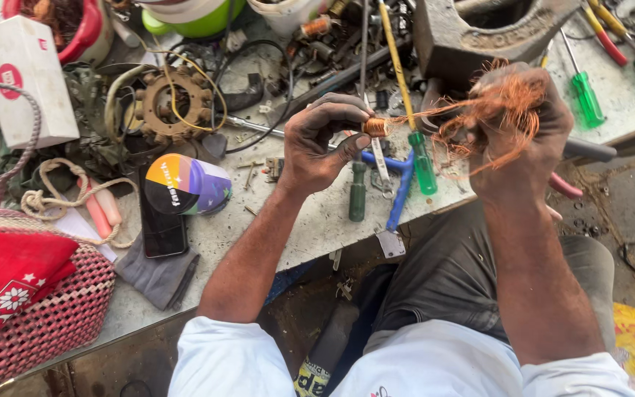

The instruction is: The person works on a small electrical component by hand, unraveling and manipulating copper wiring.

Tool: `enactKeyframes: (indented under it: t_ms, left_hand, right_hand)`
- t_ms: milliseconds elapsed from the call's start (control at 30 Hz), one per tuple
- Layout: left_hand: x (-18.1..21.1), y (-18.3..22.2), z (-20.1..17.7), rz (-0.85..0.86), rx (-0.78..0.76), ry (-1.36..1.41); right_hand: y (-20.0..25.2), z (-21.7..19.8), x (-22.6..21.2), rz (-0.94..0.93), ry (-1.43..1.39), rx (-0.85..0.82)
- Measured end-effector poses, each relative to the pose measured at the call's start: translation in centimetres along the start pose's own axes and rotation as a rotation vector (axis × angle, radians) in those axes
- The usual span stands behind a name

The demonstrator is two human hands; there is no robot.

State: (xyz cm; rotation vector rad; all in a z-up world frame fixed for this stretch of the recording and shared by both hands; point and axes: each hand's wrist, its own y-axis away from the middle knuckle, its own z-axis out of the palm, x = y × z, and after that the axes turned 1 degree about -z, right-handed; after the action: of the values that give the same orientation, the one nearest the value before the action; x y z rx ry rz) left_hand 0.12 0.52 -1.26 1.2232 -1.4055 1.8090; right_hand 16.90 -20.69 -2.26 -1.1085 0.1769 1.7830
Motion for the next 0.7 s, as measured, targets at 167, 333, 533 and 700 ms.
enactKeyframes:
  t_ms: [167, 333, 533, 700]
  left_hand:
    - [-0.2, -0.4, 0.4, 0.005, -0.025, -0.013]
    - [0.0, -0.7, 0.4, 0.034, -0.053, -0.073]
    - [0.5, -0.7, 0.3, 0.093, -0.05, -0.237]
    - [0.1, -0.8, 0.3, 0.137, -0.028, -0.294]
  right_hand:
    - [0.2, 1.6, -0.3, 0.21, -0.128, -0.084]
    - [-0.7, 4.2, -2.3, 0.182, 0.516, -0.345]
    - [-0.7, 4.9, -2.0, -0.072, 1.196, -0.624]
    - [-1.8, 2.4, -3.2, -0.07, 1.148, -0.558]
